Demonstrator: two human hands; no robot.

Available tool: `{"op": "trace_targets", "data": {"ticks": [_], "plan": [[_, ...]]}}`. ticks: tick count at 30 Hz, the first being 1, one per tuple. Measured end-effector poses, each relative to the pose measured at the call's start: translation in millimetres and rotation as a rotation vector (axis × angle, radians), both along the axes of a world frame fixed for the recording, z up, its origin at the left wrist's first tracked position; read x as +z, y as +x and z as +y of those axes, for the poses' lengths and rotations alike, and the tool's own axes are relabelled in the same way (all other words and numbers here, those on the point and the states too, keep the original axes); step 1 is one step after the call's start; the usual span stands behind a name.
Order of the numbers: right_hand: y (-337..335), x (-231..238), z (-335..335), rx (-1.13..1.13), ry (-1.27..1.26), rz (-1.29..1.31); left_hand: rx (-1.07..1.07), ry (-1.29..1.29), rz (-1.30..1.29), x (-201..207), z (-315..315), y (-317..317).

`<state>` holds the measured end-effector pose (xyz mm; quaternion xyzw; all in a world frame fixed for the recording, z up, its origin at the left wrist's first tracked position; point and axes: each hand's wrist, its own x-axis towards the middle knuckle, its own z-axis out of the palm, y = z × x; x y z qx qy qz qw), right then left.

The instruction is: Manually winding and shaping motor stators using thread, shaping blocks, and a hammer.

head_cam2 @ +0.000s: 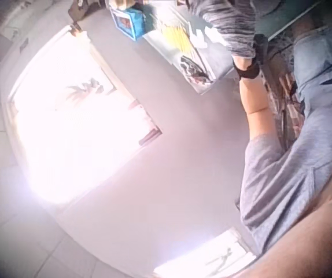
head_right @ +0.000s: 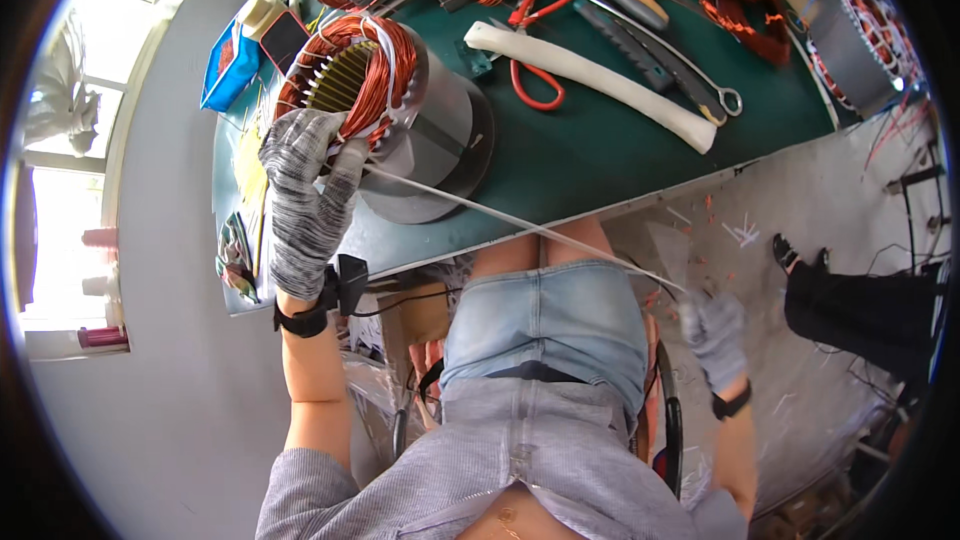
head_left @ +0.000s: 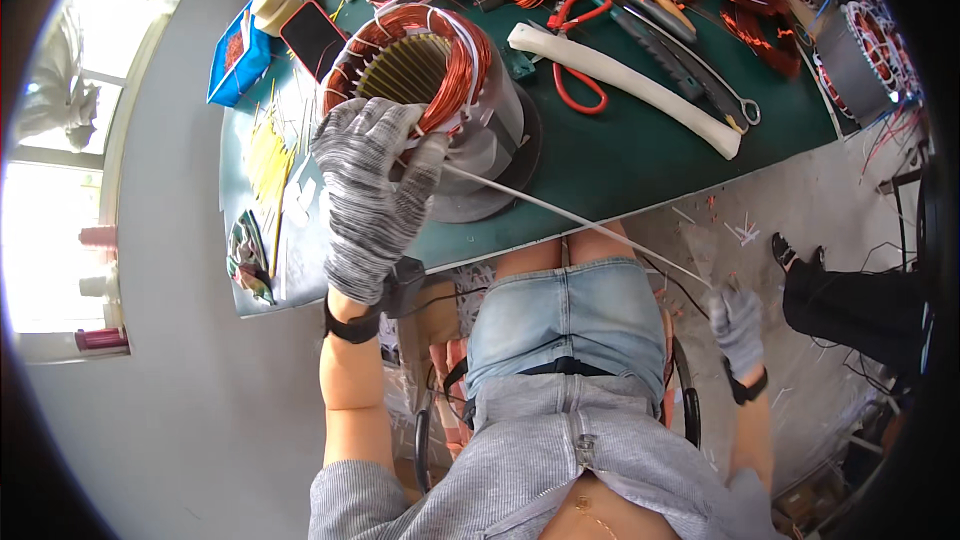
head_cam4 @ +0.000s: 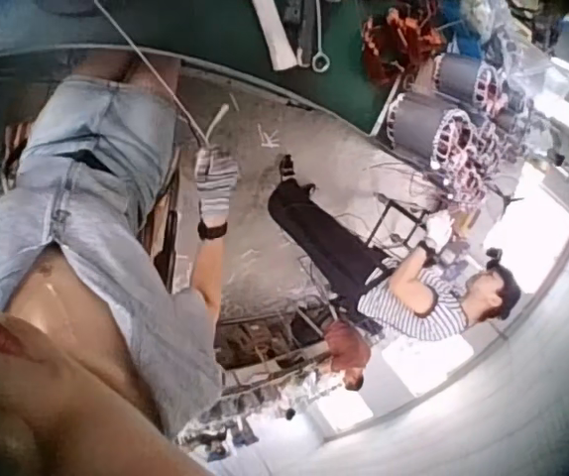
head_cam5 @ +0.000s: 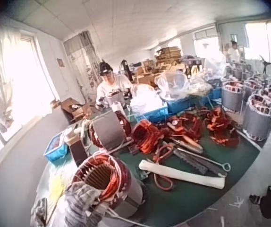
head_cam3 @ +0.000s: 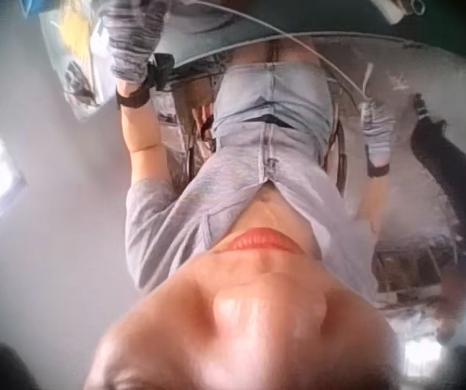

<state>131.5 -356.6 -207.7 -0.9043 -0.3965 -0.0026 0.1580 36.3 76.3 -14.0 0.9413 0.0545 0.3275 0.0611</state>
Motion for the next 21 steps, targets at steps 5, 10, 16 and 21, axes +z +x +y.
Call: {"op": "trace_targets", "data": {"ticks": [5,10,16,21], "plan": [[-19.8,20.6,8.4,-0.166,0.258,0.182,-0.138,0.126,0.064,23.9,4.5,-11.0],[3.7,123.6,200.6,0.222,0.82,0.053,-0.047,0.001,0.349,33.2,18.5,-12.6],[-18.5,149.8,288.5,0.203,0.929,-0.027,-0.067,-0.053,0.411,41.1,20.9,-7.3],[-28.4,146.2,339.1,0.224,0.977,-0.267,-0.254,-0.015,0.463,41.4,35.4,-5.2]]}}
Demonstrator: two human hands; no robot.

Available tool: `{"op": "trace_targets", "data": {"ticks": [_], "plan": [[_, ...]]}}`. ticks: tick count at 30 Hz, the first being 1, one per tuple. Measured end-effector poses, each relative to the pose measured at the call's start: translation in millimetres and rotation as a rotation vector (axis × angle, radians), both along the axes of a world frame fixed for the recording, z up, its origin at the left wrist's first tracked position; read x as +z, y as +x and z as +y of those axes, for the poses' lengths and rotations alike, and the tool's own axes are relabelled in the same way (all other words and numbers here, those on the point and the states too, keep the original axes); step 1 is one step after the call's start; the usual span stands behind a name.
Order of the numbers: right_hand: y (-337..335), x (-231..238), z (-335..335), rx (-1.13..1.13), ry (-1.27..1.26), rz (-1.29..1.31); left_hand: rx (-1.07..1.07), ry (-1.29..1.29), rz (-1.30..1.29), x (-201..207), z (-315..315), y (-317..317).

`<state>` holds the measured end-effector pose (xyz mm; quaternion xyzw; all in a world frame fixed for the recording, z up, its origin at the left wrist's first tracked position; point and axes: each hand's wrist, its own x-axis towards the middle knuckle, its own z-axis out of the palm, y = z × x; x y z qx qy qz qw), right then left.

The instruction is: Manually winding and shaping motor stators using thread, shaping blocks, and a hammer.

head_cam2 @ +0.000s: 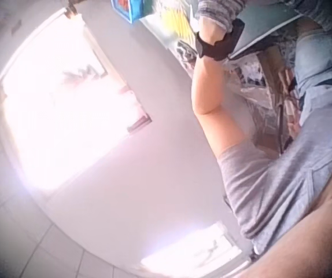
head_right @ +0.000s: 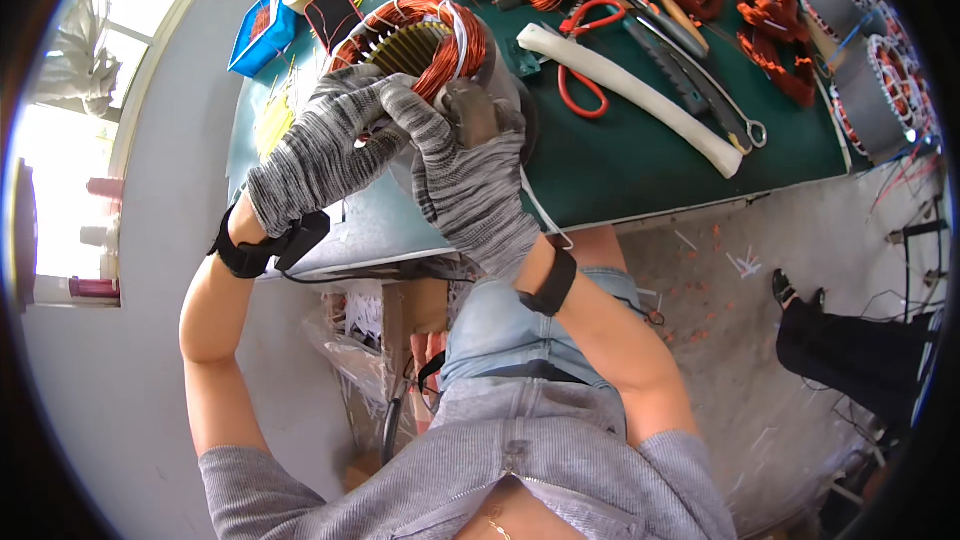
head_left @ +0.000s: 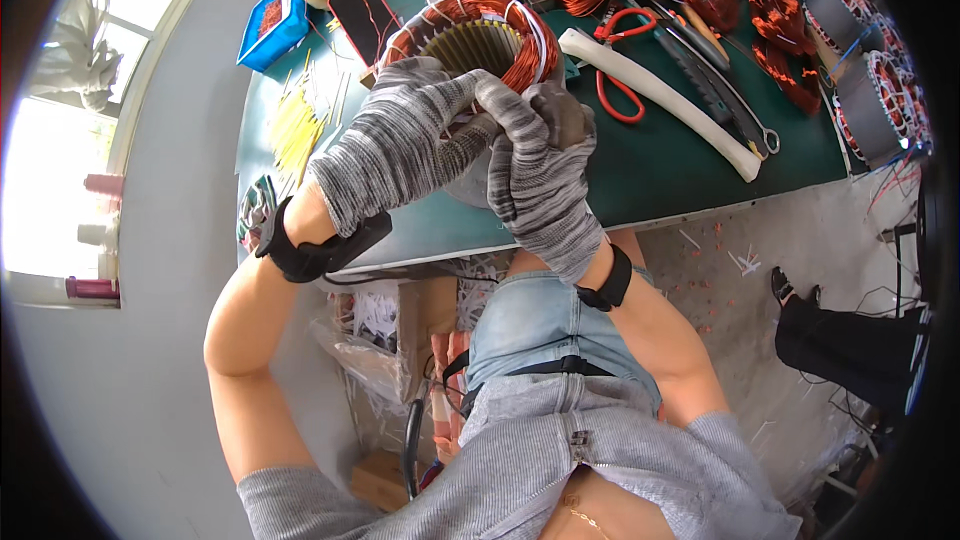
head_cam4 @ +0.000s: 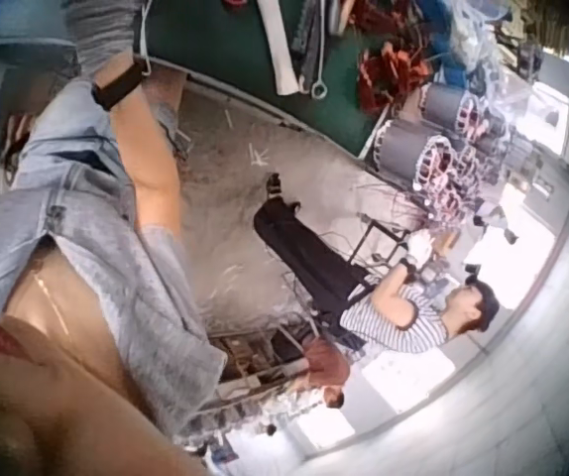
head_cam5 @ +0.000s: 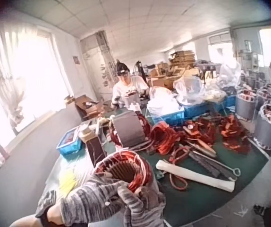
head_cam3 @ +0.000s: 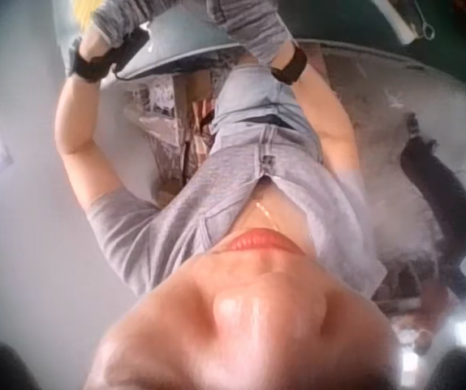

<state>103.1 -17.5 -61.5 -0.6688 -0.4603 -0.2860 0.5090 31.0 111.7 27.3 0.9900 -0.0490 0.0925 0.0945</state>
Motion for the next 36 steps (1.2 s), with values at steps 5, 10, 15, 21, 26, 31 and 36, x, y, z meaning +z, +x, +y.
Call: {"op": "trace_targets", "data": {"ticks": [5,10,15,21,26,31,36], "plan": [[43.6,42.9,6.7,0.178,0.346,-0.12,0.194,0.356,-0.205,-5.2,-17.6,-7.5],[62.5,54.3,4.6,0.317,-0.028,-0.294,0.289,0.176,-0.467,-19.4,-33.1,-3.8],[57.2,-14.9,-47.6,0.338,0.05,0.454,0.277,0.239,-0.317,-16.7,-42.5,-8.4],[25.0,-2.9,-62.6,0.621,0.063,0.814,0.249,0.127,-0.441,-38.5,-45.5,-1.8],[86.4,-12.6,-134.0,1.124,0.581,0.871,0.253,0.096,-0.447,-39.3,-46.1,-2.1],[29.3,-131.0,-324.4,-0.096,-0.38,1.021,0.208,0.031,-0.415,-38.4,-42.9,0.9],[10.0,-79.9,-239.5,-0.251,-0.533,0.382,0.148,0.02,-0.496,-46.9,-45.5,10.2]]}}
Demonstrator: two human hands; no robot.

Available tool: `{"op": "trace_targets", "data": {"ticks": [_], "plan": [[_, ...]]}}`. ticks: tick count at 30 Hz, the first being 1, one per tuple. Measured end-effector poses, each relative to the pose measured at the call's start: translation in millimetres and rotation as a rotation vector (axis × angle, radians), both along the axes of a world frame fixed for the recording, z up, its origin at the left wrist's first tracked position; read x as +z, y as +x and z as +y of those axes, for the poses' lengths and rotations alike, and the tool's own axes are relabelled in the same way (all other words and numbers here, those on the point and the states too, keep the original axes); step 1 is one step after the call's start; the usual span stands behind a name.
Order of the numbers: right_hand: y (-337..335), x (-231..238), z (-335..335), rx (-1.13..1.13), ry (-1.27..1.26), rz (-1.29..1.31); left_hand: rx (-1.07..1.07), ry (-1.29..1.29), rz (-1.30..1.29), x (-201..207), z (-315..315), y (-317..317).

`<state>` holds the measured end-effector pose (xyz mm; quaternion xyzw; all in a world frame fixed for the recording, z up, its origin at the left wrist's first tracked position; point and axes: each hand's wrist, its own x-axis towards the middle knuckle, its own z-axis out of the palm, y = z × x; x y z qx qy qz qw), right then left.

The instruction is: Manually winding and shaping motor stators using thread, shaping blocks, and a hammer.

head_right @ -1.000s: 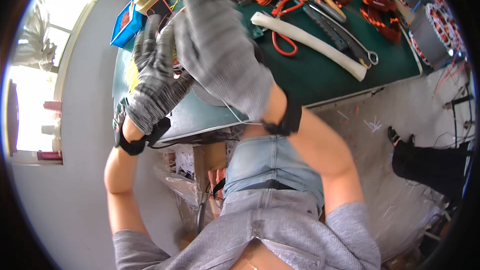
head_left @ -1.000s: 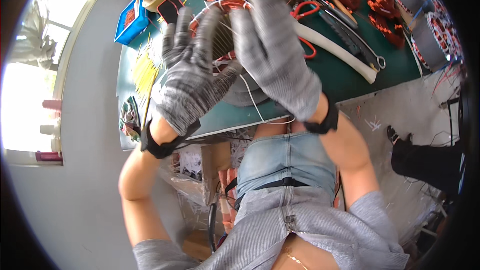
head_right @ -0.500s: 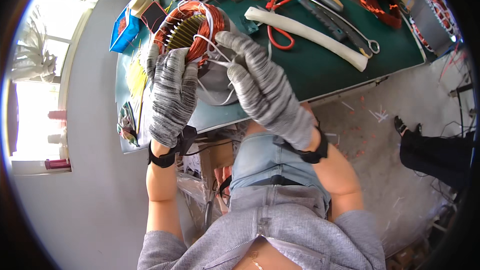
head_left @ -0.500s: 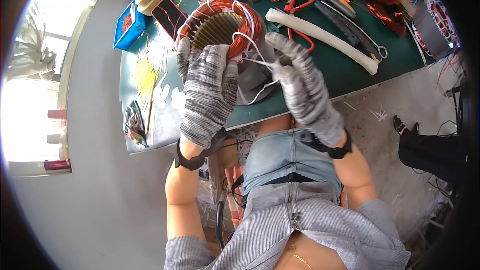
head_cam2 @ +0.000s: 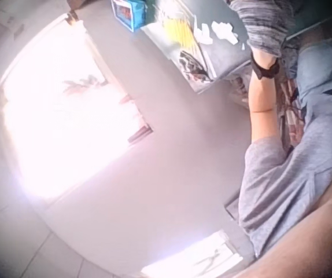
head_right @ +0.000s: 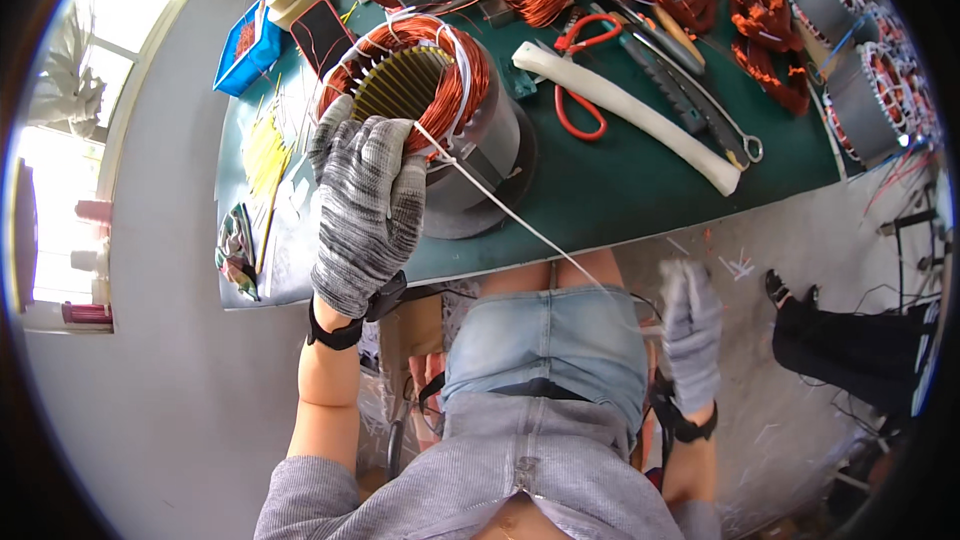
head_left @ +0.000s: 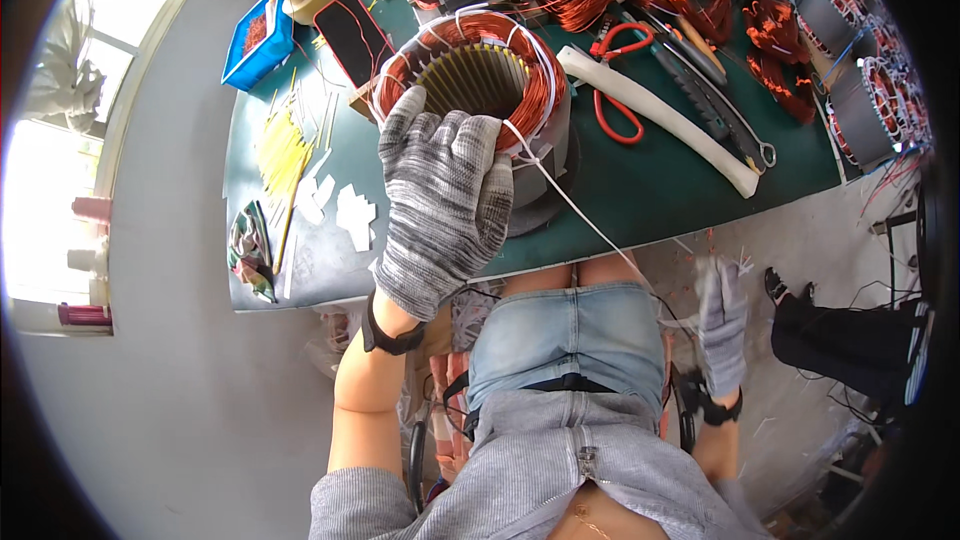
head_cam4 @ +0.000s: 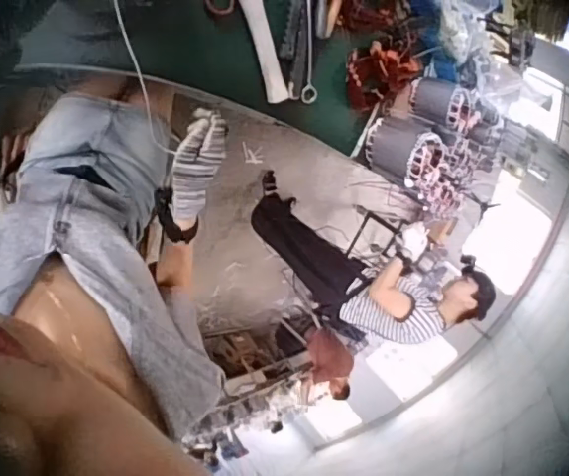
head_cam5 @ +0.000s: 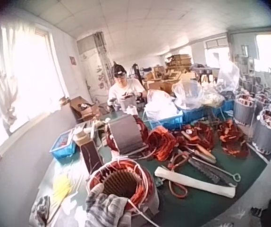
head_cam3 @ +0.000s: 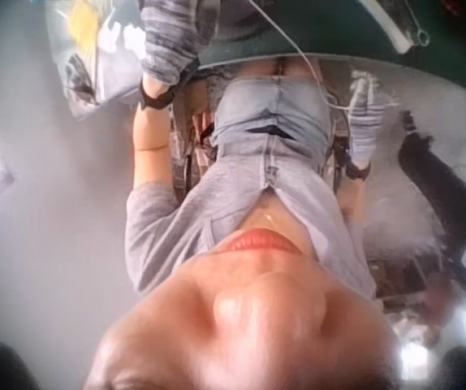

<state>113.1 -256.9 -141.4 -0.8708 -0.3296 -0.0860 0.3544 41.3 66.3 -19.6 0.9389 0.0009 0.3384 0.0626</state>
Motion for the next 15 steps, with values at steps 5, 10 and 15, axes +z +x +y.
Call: {"op": "trace_targets", "data": {"ticks": [5,10,15], "plan": [[8.3,111.6,184.1,0.297,0.431,-0.101,0.06,-0.012,-0.037,-0.8,9.6,-13.1],[11.3,100.5,197.4,0.521,0.975,1.009,0.205,0.052,0.054,9.2,-4.8,-5.1],[-1.9,130.8,161.8,0.829,0.403,1.292,0.242,0.082,0.081,-10.8,1.2,-7.3]]}}
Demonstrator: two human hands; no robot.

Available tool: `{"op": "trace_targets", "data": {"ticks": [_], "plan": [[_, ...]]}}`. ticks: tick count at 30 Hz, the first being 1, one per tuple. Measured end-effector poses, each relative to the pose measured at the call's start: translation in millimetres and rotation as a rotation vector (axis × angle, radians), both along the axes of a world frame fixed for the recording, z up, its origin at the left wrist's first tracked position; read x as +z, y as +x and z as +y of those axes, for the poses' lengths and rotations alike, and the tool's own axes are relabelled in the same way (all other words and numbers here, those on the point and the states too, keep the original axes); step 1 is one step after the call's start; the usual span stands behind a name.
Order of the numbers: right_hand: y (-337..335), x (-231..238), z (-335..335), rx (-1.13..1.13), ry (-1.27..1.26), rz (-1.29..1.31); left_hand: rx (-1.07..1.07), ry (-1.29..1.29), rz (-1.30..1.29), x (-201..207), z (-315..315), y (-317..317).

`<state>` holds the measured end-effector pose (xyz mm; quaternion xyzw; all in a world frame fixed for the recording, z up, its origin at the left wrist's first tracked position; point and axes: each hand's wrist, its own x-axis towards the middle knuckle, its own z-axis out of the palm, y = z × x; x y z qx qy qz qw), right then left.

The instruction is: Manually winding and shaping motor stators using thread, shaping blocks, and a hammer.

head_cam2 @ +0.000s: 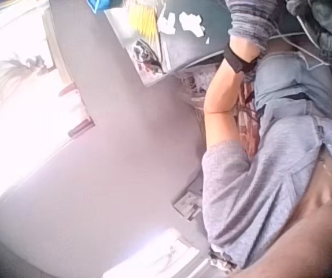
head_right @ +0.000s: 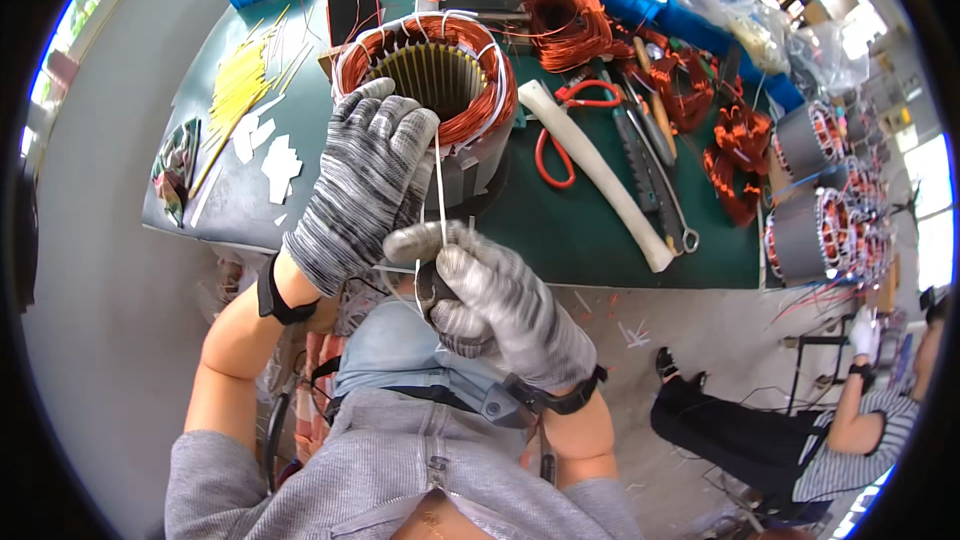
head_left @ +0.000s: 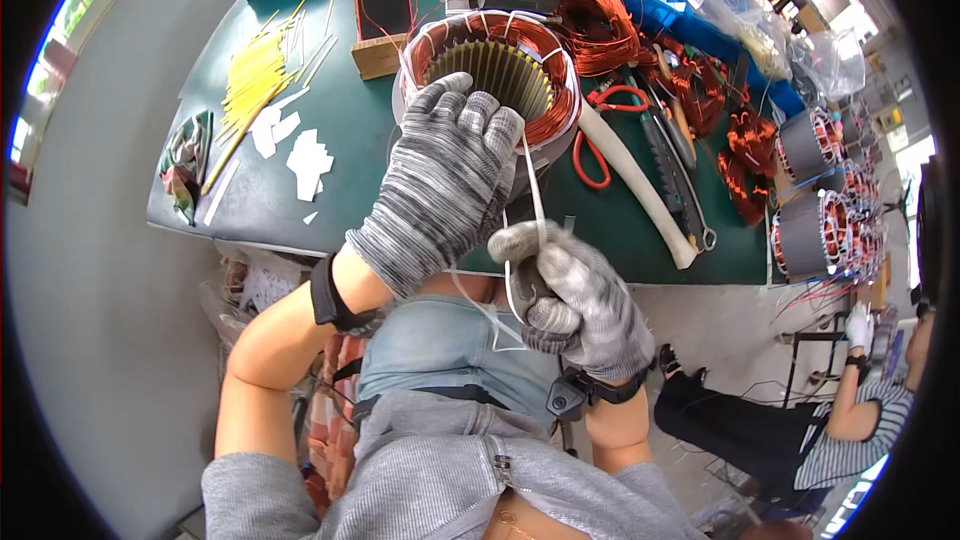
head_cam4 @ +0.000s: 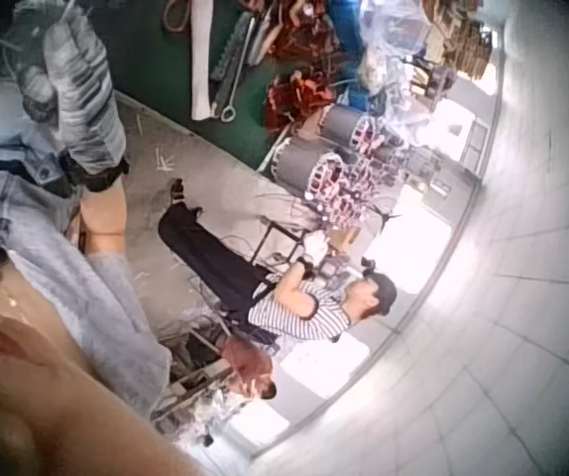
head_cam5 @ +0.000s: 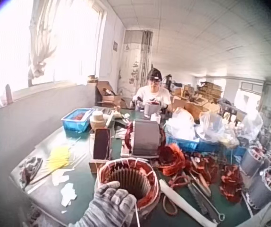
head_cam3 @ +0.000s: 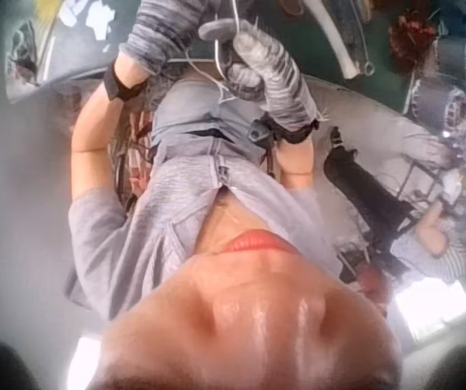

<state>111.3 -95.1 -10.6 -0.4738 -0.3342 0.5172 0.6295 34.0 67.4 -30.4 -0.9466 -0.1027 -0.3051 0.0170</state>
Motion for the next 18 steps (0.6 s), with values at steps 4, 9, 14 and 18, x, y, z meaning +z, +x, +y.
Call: {"op": "trace_targets", "data": {"ticks": [4,9,14,18], "plan": [[13.3,10.9,42.1,-0.236,0.306,-0.496,0.044,-0.08,0.024,-4.1,-1.0,-1.2],[-4.0,-2.5,37.5,-0.21,0.196,0.931,0.055,-0.041,-0.077,-4.2,-7.0,-6.8],[-24.3,-83.6,41.8,-0.622,0.439,-0.349,0.035,0.015,0.063,14.2,-14.4,-9.4],[-21.3,-85.0,48.4,-0.658,0.401,-0.213,-0.243,-0.179,0.059,28.5,-2.9,-13.9]]}}
